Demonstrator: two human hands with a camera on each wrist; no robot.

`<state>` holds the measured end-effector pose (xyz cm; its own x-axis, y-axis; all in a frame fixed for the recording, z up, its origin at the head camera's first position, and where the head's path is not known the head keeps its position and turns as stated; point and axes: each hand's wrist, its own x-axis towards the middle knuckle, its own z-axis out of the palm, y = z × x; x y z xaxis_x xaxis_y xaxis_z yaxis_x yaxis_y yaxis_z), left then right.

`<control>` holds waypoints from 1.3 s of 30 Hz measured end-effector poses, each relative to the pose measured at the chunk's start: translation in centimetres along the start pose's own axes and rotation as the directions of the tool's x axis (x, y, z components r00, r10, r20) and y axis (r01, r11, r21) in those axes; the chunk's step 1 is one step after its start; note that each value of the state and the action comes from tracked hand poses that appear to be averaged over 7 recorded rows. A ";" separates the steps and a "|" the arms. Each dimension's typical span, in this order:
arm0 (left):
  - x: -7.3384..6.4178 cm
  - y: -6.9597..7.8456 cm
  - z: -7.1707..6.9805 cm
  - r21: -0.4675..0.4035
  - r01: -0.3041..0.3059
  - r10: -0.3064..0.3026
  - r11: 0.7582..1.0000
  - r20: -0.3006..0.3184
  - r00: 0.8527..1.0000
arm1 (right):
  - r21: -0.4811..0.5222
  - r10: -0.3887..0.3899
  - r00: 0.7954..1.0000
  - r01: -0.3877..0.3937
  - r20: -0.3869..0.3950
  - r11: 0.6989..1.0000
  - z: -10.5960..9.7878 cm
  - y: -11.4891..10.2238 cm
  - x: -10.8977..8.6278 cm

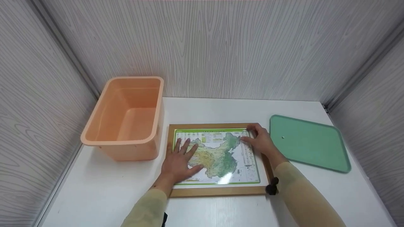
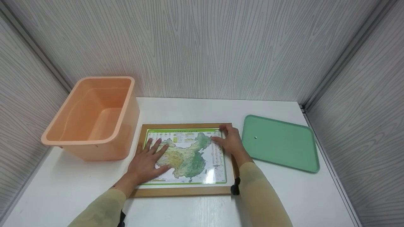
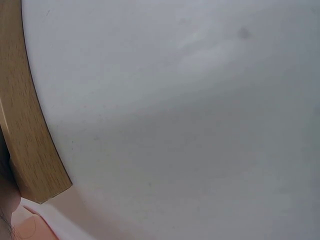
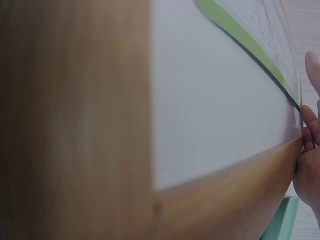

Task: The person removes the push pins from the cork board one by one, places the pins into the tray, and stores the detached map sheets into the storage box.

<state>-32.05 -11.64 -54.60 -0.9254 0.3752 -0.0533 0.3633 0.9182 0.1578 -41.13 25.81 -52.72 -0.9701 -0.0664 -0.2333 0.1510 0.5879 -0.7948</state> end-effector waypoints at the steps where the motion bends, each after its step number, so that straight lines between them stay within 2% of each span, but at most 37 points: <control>1: 0.0 0.0 0.0 0.001 0.001 -0.001 1.000 0.000 1.000 | 0.000 -0.002 1.000 0.002 0.000 1.000 0.0 0.0 0.0; 12: 0.0 -0.1 0.1 0.028 -0.001 0.000 1.000 0.017 1.000 | 0.009 -0.025 1.000 0.025 0.001 1.000 0.2 0.2 0.2; 29: 0.2 0.1 0.3 -0.003 0.003 -0.003 1.000 -0.013 1.000 | 0.021 0.008 0.999 -0.009 0.034 1.000 0.2 0.3 0.6; 39: 0.6 0.3 0.3 0.009 -0.001 0.001 1.000 -0.004 1.000 | 0.092 -0.019 0.999 0.014 0.048 0.996 -0.2 0.7 0.9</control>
<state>-32.45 -11.05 -54.91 -0.9254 0.3757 -0.0489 0.3652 0.9189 0.1493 -41.93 26.32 -53.33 -0.9626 -0.1160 -0.2449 0.1539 0.5098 -0.8464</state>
